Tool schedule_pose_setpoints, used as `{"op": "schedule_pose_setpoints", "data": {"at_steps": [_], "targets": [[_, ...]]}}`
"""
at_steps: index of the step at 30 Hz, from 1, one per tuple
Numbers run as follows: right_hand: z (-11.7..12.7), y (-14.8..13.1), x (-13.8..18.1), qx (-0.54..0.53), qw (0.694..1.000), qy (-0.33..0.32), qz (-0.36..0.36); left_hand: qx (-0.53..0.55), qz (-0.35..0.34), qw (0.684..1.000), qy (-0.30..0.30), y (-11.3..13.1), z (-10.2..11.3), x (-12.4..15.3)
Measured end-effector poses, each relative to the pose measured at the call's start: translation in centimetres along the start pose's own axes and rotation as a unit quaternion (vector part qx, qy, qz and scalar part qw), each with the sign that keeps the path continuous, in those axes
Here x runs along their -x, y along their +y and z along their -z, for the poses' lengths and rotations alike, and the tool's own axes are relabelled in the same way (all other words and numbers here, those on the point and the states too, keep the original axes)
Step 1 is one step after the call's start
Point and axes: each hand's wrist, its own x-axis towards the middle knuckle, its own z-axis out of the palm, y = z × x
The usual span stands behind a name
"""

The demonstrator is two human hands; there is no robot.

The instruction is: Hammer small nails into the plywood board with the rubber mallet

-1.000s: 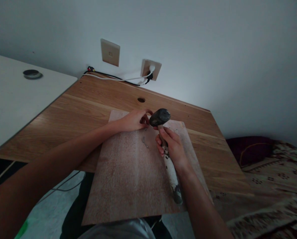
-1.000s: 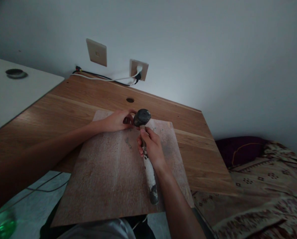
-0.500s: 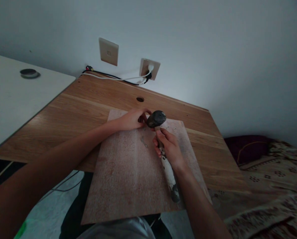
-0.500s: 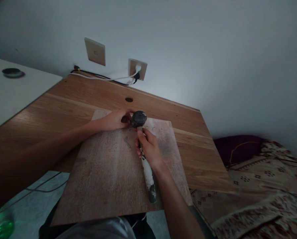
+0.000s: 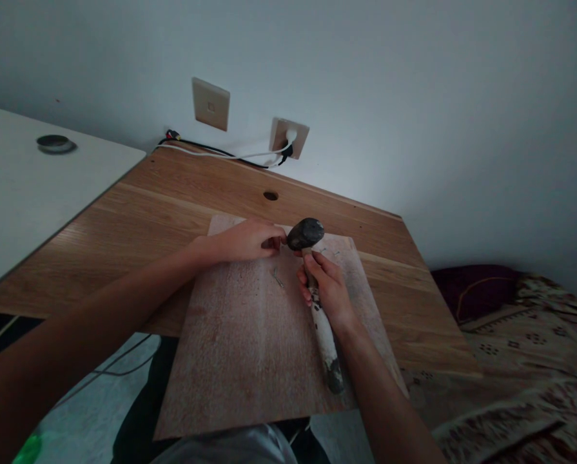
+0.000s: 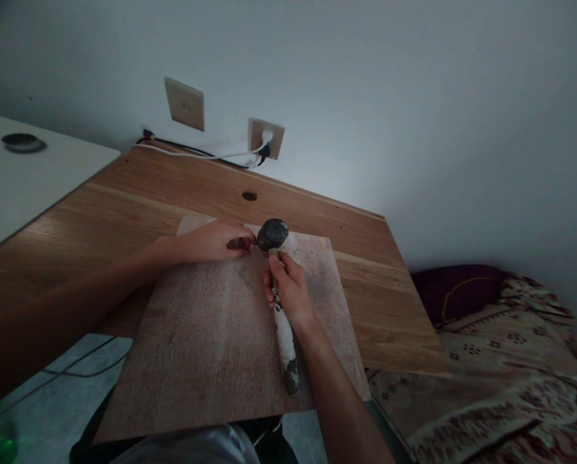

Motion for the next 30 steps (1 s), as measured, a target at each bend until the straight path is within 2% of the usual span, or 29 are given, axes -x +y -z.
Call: {"op": "schedule_pose_setpoints", "data": {"at_steps": [8, 14, 23, 27, 30], "targets": [[0.0, -0.1, 0.2, 0.003, 1.000, -0.008, 0.001, -0.026, -0.001, 0.997, 0.078, -2.9, 1.0, 0.2], [0.0, 0.1, 0.2, -0.008, 1.000, -0.008, 0.001, 0.006, -0.014, 0.999, 0.043, -2.6, 0.2, 0.3], [-0.2, 0.0, 0.2, -0.015, 1.000, -0.011, 0.001, -0.024, -0.009, 0.999, 0.039, -1.5, 0.4, 0.5], [-0.5, 0.0, 0.2, -0.032, 0.999, -0.020, -0.009, 0.004, -0.015, 0.999, 0.033, -1.5, 0.3, 0.5], [-0.8, -0.1, 0.2, -0.055, 0.998, -0.027, -0.013, 0.036, 0.013, 0.998, 0.047, -1.8, 0.2, 0.4]]}}
